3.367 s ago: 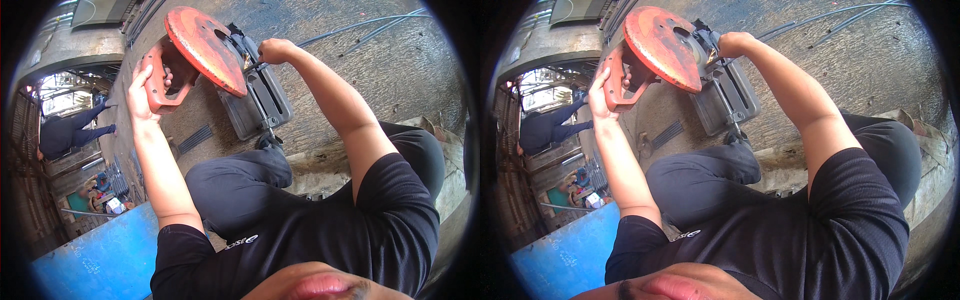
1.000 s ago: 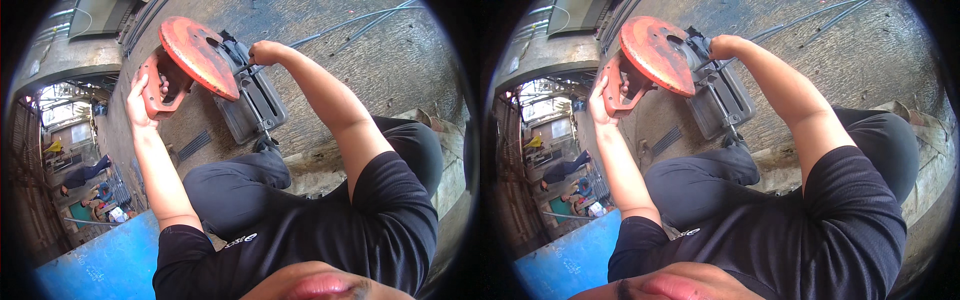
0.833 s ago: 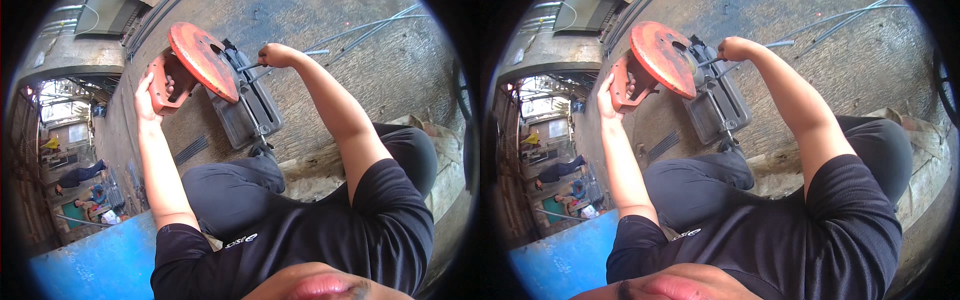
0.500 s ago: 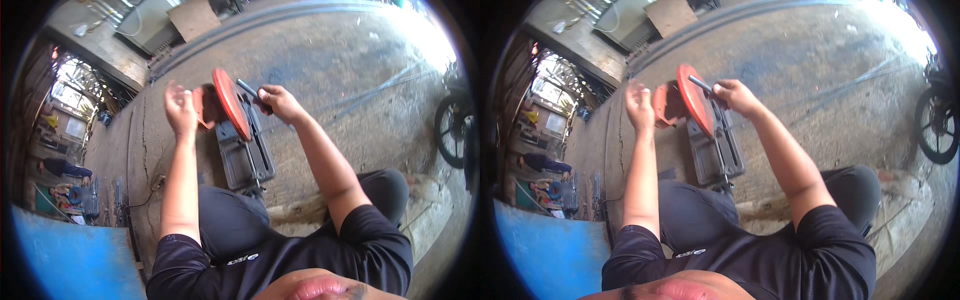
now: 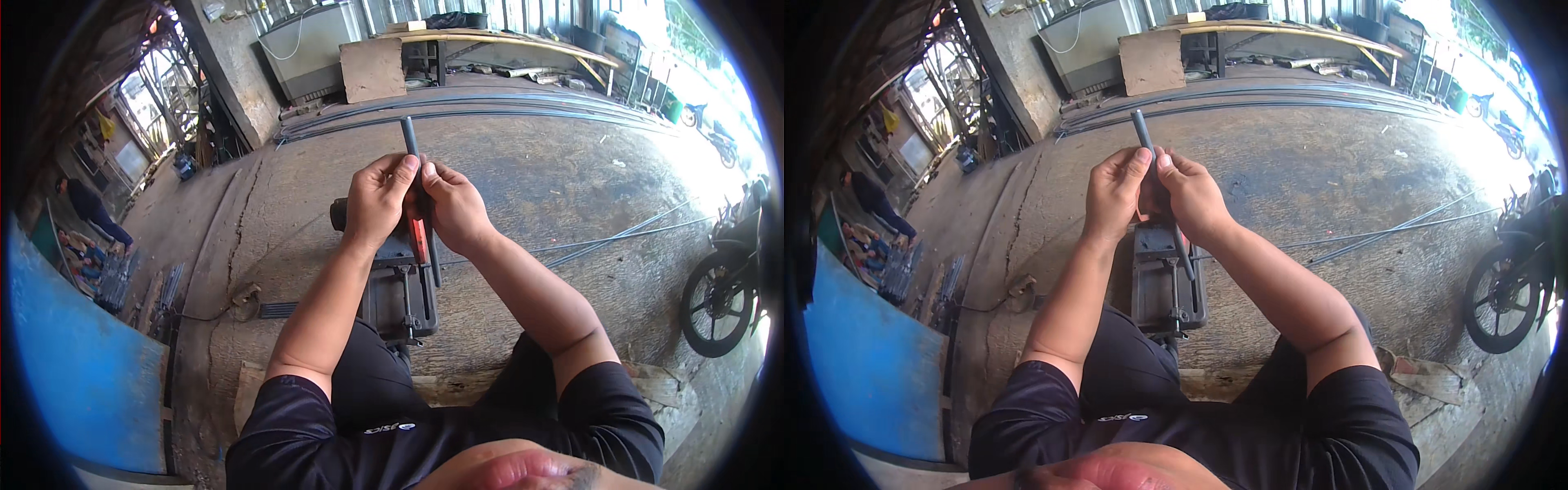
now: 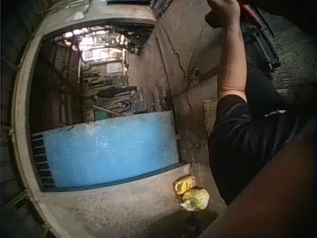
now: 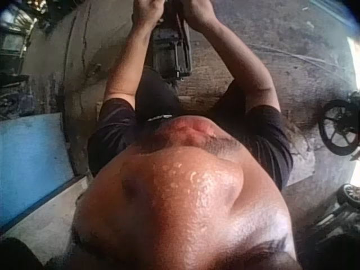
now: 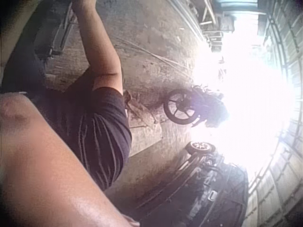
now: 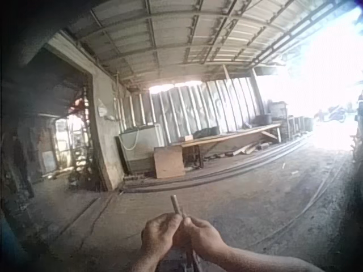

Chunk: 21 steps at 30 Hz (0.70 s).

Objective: Use a chop saw to cut metal rods to specific lengths.

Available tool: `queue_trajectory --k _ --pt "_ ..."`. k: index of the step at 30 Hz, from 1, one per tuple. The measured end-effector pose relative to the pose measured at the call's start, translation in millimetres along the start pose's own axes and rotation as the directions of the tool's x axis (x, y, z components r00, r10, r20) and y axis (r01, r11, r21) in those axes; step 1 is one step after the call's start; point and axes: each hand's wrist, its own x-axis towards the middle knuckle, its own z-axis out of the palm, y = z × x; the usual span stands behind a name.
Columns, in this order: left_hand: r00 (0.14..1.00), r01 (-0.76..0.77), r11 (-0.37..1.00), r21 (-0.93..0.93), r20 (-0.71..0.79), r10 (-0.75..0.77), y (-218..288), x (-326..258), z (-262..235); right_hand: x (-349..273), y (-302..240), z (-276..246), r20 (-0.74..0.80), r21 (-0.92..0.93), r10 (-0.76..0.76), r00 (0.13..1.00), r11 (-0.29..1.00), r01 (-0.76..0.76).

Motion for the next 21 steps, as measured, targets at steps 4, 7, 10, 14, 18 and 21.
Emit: queue_trajectory --k 4,7,10,14,18,21 --pt "0.993 -0.037 0.999 0.032 -0.11 0.041 -4 -6 1 -15 21 -37 0.132 -0.308 0.114 0.985 0.949 -0.068" --pt "0.997 0.007 1.0 -0.006 -0.073 -0.007 -19 -6 -7 -36 39 -49 0.176 -0.619 0.204 0.963 0.783 -0.053" --pt "0.992 -0.095 0.995 0.031 -0.075 0.097 -32 -3 -5 -41 46 -49 0.115 -0.603 0.206 0.972 0.792 -0.096" --pt "0.996 0.016 0.997 -0.075 -0.089 -0.022 -34 -8 -6 -43 43 -47 0.053 -0.597 0.18 0.982 0.794 -0.113" --pt "0.987 0.12 0.904 -0.411 0.149 -0.063 -41 -7 -18 -48 41 -38 0.028 -0.557 0.191 0.981 0.818 -0.143" --pt "0.949 0.295 0.576 -0.763 0.305 -0.083 -39 0 -26 -51 44 -32 0.06 -0.556 0.267 0.962 0.809 -0.19"
